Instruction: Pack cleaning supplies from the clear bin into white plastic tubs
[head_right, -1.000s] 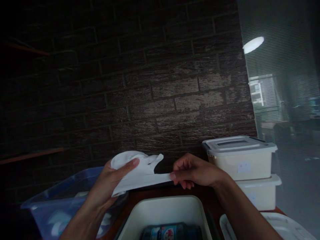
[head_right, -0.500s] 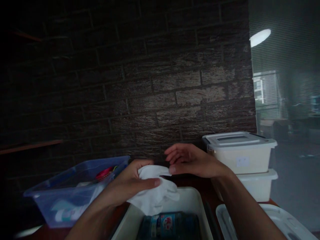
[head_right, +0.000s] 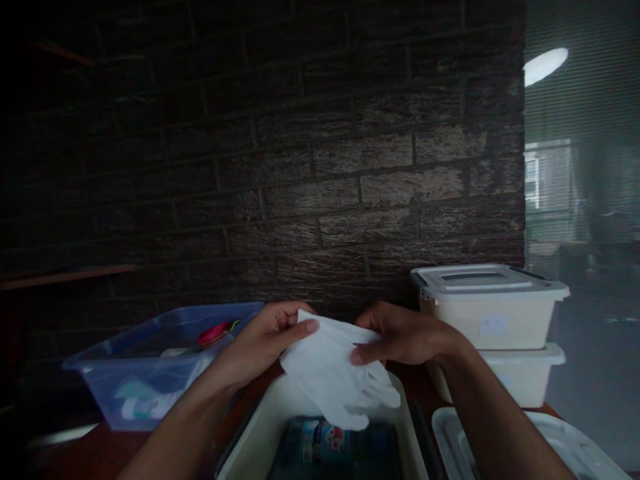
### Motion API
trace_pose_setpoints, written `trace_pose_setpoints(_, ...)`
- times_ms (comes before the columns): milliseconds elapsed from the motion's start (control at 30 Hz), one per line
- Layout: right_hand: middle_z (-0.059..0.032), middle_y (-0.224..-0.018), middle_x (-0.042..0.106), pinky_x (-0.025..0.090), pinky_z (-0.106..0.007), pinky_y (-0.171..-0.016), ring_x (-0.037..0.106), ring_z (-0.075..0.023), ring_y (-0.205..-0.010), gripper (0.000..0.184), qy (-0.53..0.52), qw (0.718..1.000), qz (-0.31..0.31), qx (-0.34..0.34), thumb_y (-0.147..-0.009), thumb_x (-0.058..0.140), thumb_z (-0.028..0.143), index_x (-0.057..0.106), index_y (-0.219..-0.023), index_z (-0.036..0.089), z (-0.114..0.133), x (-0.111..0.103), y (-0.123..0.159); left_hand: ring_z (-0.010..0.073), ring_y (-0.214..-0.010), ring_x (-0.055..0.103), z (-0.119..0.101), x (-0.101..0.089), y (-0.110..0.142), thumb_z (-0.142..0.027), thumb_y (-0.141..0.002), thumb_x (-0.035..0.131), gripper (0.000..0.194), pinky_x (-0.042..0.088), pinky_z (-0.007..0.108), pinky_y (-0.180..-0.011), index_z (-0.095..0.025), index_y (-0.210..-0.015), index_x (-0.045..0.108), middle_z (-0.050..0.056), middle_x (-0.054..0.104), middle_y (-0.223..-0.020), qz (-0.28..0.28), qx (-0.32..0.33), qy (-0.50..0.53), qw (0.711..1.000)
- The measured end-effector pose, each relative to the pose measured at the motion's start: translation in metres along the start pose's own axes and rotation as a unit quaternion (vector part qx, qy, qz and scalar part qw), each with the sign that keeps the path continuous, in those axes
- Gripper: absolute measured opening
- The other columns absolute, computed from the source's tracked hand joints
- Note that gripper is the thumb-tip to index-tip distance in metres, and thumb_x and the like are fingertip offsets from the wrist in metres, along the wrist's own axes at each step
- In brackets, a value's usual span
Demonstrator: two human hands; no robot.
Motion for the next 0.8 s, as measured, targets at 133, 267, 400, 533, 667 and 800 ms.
trace_pose_setpoints(133,-0.0018,-0.08,0.067,0.044,-0.023,-0.065,0.057,-0.014,-0.072,0.04,0.004,0.998,0.056,-0.004,-0.079,0.082,0.046,0.076,-0.095,0.01,-0.001,0.009,-0.004,0.0137,-0.06,0.062,-0.001,0.005,0.0,-0.044,-0.089,0.071,0.03,0.04,0.021,-0.054,-0.014,-0.085,0.067,0.006,0.072,-0.075,-0.005,0.007,-0.006,1.0)
trace_pose_setpoints(267,-0.0014,-0.081,0.066,0.041,-0.022,-0.064,0.055,-0.0125,-0.071,0.036,-0.051,0.998,0.03,-0.037,-0.083,0.08,0.044,0.073,-0.096,0.011,0.013,0.02,-0.013,0.0137,-0.061,0.061,-0.002,0.01,0.002,-0.045,-0.088,0.072,0.031,0.04,0.021,-0.053,-0.014,-0.089,0.07,0.006,0.072,-0.077,-0.001,0.022,-0.034,0.999)
trace_pose_setpoints(400,-0.0009,-0.077,0.063,0.04,-0.023,-0.064,0.051,-0.0119,-0.068,0.035,-0.048,0.997,0.001,-0.063,-0.088,0.074,0.046,0.072,-0.087,0.011,0.02,0.023,-0.015,0.0106,-0.052,0.053,-0.001,0.013,0.004,-0.049,-0.088,0.069,0.034,0.036,0.019,-0.045,-0.016,-0.09,0.071,0.002,0.069,-0.07,0.001,0.024,-0.075,0.997)
trace_pose_setpoints(533,0.0027,-0.068,0.052,0.032,-0.021,-0.056,0.043,-0.0093,-0.062,0.038,-0.012,0.997,-0.039,-0.07,-0.093,0.068,0.047,0.064,-0.078,0.012,0.017,0.016,-0.011,0.01,-0.041,0.045,-0.001,0.011,0.005,-0.057,-0.089,0.065,0.038,0.031,0.019,-0.035,-0.019,-0.083,0.066,-0.003,0.058,-0.056,-0.022,0.015,-0.125,0.992)
trace_pose_setpoints(667,0.0033,-0.068,0.052,0.032,-0.02,-0.054,0.043,-0.0086,-0.06,0.037,-0.051,0.994,-0.062,-0.078,-0.092,0.069,0.047,0.061,-0.079,0.013,0.018,0.015,-0.013,0.0114,-0.046,0.05,-0.005,0.01,0.004,-0.052,-0.09,0.066,0.034,0.035,0.019,-0.039,-0.019,-0.08,0.065,-0.001,0.061,-0.059,-0.028,0.029,-0.108,0.993)
trace_pose_setpoints(800,-0.0015,-0.08,0.067,0.042,-0.021,-0.058,0.056,-0.0119,-0.066,0.036,-0.09,0.993,-0.001,-0.07,-0.081,0.082,0.043,0.071,-0.096,0.012,0.023,0.027,-0.018,0.0111,-0.052,0.053,-0.009,0.009,0.005,-0.048,-0.092,0.065,0.032,0.032,0.02,-0.046,-0.018,-0.083,0.066,0.001,0.064,-0.065,-0.04,0.056,-0.094,0.993)
Point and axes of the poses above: each hand's wrist, its own y-axis away from the middle knuckle, its own x-axis out of the palm, z = x × y, the point moved 4 cm from there along -y, towards the middle knuckle
